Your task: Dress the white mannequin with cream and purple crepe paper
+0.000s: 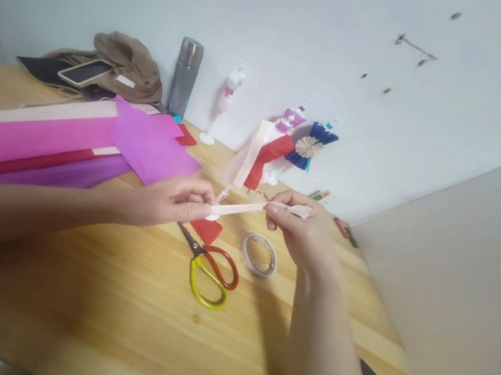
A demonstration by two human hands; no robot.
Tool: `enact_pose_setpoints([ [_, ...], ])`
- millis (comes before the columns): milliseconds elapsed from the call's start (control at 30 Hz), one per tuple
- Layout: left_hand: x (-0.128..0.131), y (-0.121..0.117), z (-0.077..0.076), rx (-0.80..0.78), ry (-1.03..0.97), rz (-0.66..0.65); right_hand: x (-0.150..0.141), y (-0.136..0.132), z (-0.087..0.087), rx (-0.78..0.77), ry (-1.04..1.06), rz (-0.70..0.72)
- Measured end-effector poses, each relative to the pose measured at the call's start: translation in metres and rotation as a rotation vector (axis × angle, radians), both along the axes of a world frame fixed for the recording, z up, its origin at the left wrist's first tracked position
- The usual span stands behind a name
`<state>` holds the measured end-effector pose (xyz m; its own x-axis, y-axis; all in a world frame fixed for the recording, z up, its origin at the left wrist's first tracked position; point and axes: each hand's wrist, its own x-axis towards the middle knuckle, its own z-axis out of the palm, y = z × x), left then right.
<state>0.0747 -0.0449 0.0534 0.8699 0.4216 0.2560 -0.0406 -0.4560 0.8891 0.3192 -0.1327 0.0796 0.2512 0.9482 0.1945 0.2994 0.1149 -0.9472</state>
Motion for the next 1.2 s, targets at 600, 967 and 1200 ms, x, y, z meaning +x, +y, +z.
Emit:
enact_pose_setpoints([
  [600,0.01,0.014,-0.015,-0.255,0.059,-0.069,0.004,-0.001,0.002,0.081,0.026,0.019],
  [967,0.009,0.023,-0.019,-0.725,0.057,-0.207,0.011,-0.002,0.001,0.202,-0.007,0.091],
  [1200,0.007,0.025,-0.016,-0.591,0.09,-0.213,0.016,-0.007,0.002,0.253,-0.119,0.123],
])
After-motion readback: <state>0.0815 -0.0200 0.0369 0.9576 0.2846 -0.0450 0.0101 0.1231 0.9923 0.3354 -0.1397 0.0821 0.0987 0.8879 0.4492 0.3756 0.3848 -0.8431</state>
